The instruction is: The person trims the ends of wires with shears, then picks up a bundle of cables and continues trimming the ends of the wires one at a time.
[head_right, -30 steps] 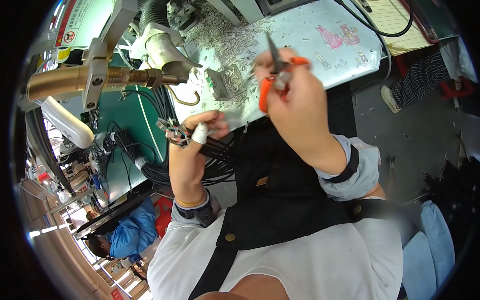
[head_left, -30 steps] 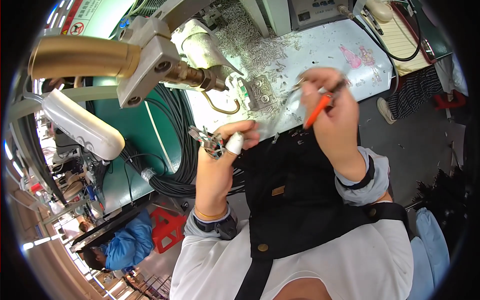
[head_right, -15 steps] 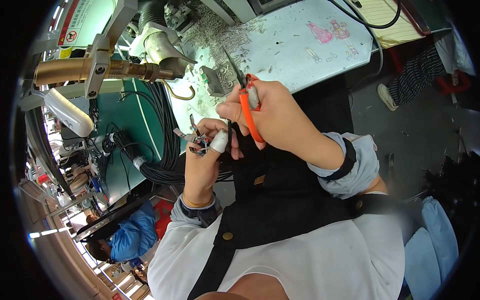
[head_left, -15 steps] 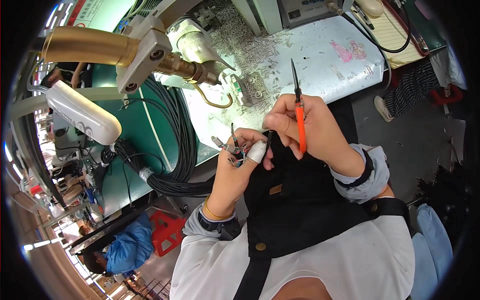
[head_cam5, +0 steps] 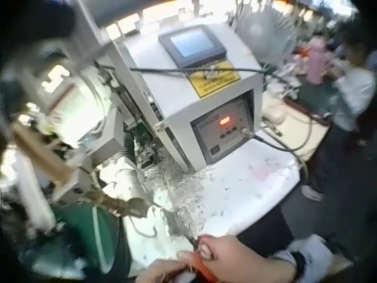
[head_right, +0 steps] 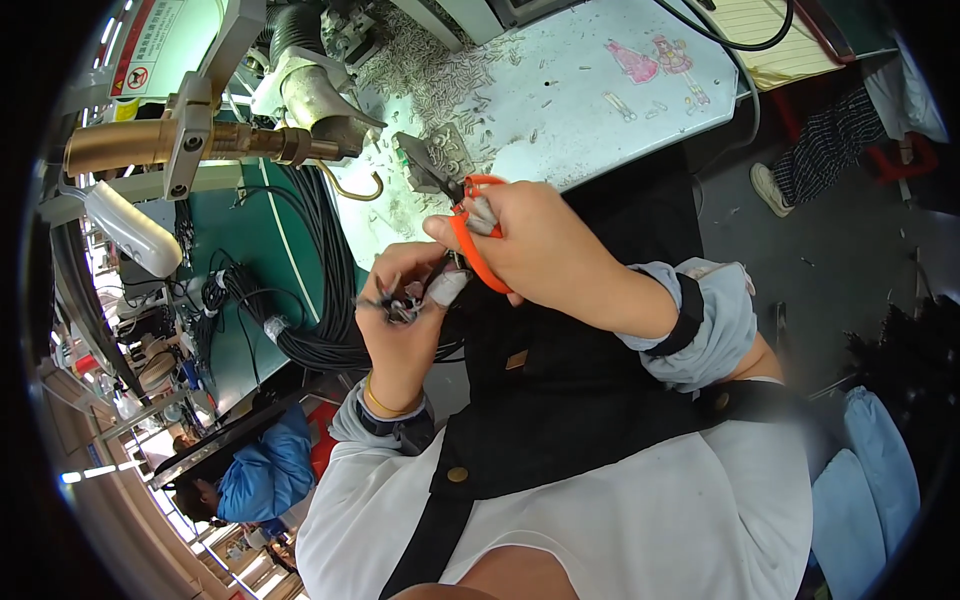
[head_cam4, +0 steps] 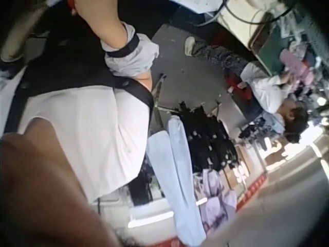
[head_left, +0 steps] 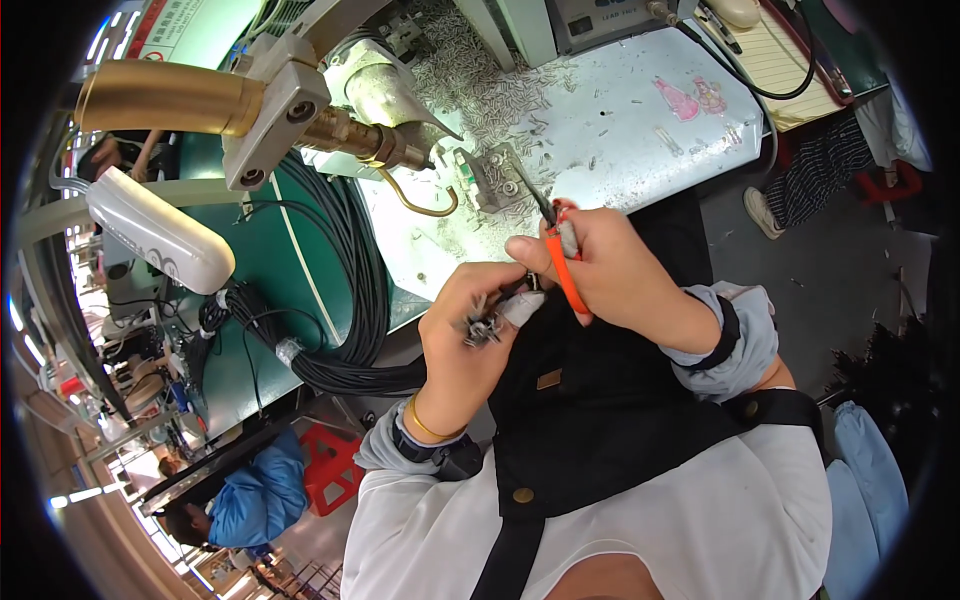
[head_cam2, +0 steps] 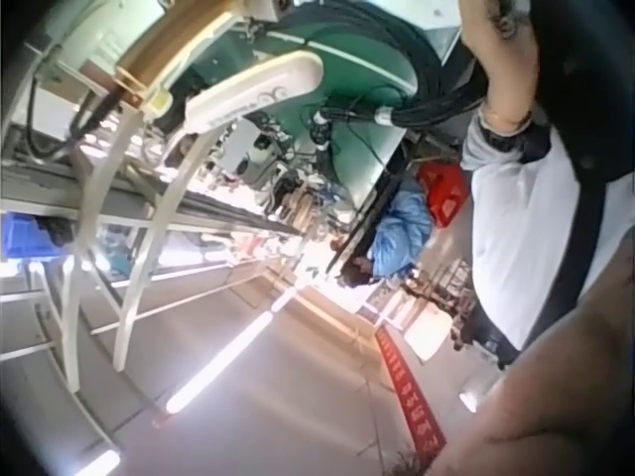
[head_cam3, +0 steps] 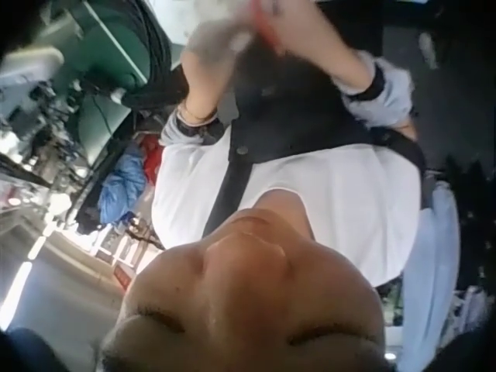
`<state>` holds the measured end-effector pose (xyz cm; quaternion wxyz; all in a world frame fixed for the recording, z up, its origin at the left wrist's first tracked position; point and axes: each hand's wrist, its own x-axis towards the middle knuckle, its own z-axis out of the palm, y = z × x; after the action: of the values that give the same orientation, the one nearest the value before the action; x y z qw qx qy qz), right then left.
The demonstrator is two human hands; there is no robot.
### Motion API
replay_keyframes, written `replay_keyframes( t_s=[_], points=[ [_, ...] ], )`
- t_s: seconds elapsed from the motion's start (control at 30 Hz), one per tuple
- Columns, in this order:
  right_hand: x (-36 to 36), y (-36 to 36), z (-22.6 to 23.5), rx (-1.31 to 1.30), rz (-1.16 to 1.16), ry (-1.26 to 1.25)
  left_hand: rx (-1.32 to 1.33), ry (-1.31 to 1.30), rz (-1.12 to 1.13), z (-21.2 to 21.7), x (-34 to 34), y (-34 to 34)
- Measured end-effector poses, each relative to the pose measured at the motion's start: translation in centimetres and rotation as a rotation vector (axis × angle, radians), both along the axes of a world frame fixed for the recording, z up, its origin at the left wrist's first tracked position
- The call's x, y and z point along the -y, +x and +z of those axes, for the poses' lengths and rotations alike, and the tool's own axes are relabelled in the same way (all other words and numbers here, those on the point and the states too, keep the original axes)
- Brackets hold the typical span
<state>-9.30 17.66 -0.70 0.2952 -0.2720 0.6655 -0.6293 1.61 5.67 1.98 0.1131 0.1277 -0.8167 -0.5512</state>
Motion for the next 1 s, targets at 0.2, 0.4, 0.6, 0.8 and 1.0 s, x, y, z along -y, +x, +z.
replay_keyframes(
  t_s=[0.2, 0.4, 0.6, 0.8, 1.0],
  points=[
    [-0.1, 0.0, 0.5, 0.887, 0.36, -0.063, -0.314, -0.568, -0.134, -0.3, 0.6, 0.3],
    [0.5, 1.6, -1.1, 0.162, 0.099, -0.219, -0.058, 0.501, 0.094, -1.5, 1.1, 0.4],
    [0.9, 0.2, -1.2, -1.304, -0.304, -0.132, 0.257, 1.235, 0.188, 0.1, 1.8, 0.1],
    [0.1, 0.4, -0.6, -1.399, -0.191, -0.164, 0.239, 1.405, 0.152, 0.0, 2.3, 0.4],
    [-0.5, 0.5, -2.0, -1.203, -0.156, -0.158, 0.212, 1.211, 0.042, 0.2, 2.2, 0.3]
  ],
)
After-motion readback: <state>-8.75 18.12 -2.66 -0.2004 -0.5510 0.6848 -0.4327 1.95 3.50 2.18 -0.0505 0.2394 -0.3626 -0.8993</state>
